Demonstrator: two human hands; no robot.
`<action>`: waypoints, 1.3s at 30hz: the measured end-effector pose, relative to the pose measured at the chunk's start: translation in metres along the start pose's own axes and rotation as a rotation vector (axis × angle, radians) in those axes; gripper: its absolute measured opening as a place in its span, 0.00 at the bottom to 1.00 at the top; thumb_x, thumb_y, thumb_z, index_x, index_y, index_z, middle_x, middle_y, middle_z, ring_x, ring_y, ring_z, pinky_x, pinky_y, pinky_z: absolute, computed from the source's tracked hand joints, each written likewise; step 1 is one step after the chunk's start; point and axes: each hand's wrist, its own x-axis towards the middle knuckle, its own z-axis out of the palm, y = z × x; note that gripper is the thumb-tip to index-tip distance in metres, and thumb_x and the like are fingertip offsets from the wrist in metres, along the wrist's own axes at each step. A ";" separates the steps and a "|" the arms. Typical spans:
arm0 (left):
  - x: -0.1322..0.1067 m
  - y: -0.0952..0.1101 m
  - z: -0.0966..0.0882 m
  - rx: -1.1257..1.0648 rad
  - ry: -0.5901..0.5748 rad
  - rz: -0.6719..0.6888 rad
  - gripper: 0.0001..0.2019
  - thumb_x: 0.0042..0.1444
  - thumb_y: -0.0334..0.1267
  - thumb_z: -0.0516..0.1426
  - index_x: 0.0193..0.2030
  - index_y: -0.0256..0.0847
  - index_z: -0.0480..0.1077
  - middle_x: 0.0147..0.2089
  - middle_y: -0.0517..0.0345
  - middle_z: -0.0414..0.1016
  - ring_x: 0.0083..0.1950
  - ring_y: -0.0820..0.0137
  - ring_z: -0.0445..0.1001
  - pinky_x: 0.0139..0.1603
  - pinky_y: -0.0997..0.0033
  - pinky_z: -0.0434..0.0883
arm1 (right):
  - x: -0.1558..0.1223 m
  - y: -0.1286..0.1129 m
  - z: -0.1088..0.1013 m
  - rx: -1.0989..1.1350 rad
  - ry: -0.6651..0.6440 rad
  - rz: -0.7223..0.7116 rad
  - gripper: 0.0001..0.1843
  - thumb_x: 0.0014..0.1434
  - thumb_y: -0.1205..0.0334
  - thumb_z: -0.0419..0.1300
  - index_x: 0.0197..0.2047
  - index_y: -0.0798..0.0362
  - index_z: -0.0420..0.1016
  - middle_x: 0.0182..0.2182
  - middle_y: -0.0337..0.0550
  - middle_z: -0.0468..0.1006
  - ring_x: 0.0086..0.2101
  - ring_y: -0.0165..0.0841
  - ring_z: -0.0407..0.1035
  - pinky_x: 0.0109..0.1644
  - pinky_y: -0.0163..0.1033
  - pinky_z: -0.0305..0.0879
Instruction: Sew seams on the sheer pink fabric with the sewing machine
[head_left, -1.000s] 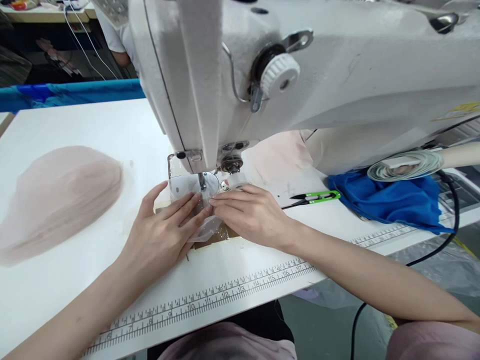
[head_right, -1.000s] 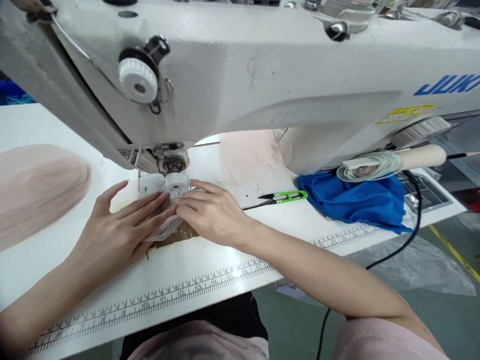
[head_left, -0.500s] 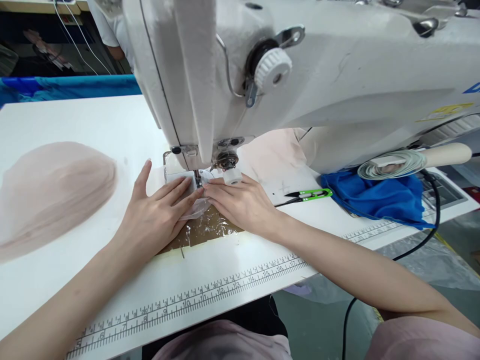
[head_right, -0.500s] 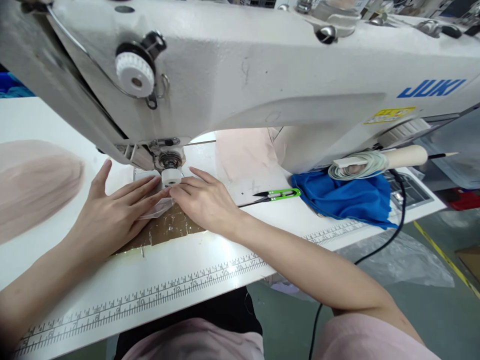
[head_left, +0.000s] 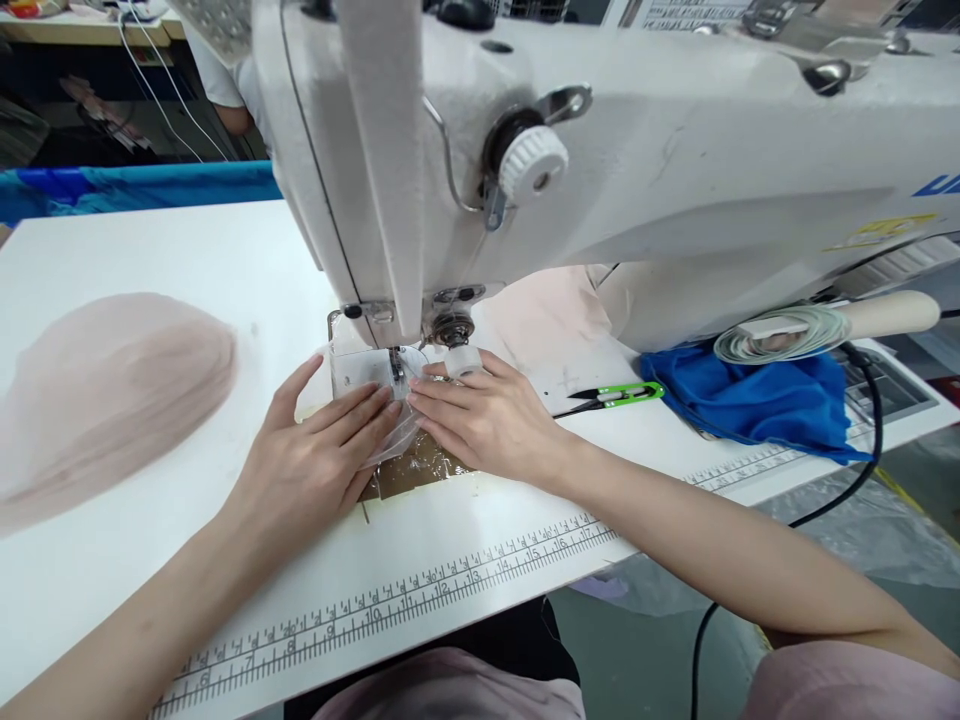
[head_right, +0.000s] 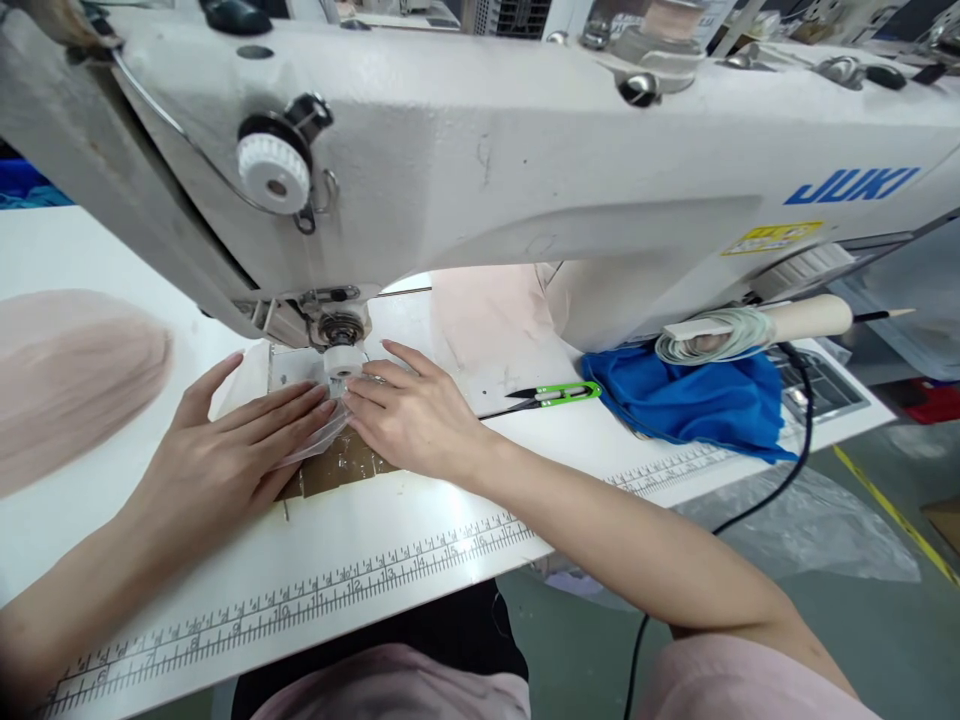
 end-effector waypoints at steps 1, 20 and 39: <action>0.000 0.000 0.000 -0.003 0.000 -0.004 0.17 0.64 0.30 0.52 0.59 0.37 0.69 0.53 0.46 0.79 0.54 0.60 0.79 0.73 0.41 0.51 | 0.000 0.000 0.000 0.002 -0.005 0.003 0.13 0.68 0.63 0.55 0.47 0.56 0.81 0.47 0.40 0.83 0.47 0.35 0.75 0.58 0.46 0.66; 0.004 -0.008 0.004 -0.010 -0.010 -0.005 0.17 0.65 0.29 0.50 0.59 0.39 0.69 0.55 0.48 0.78 0.55 0.61 0.78 0.73 0.41 0.50 | 0.002 0.001 -0.001 0.032 -0.094 0.062 0.15 0.68 0.63 0.53 0.50 0.58 0.79 0.49 0.45 0.82 0.51 0.38 0.74 0.59 0.47 0.67; 0.007 -0.010 0.010 0.012 -0.007 -0.030 0.16 0.66 0.30 0.50 0.58 0.38 0.69 0.55 0.46 0.78 0.55 0.59 0.78 0.71 0.39 0.54 | 0.003 0.001 0.002 0.009 -0.135 0.108 0.16 0.69 0.61 0.53 0.52 0.58 0.77 0.51 0.48 0.80 0.54 0.40 0.71 0.62 0.51 0.63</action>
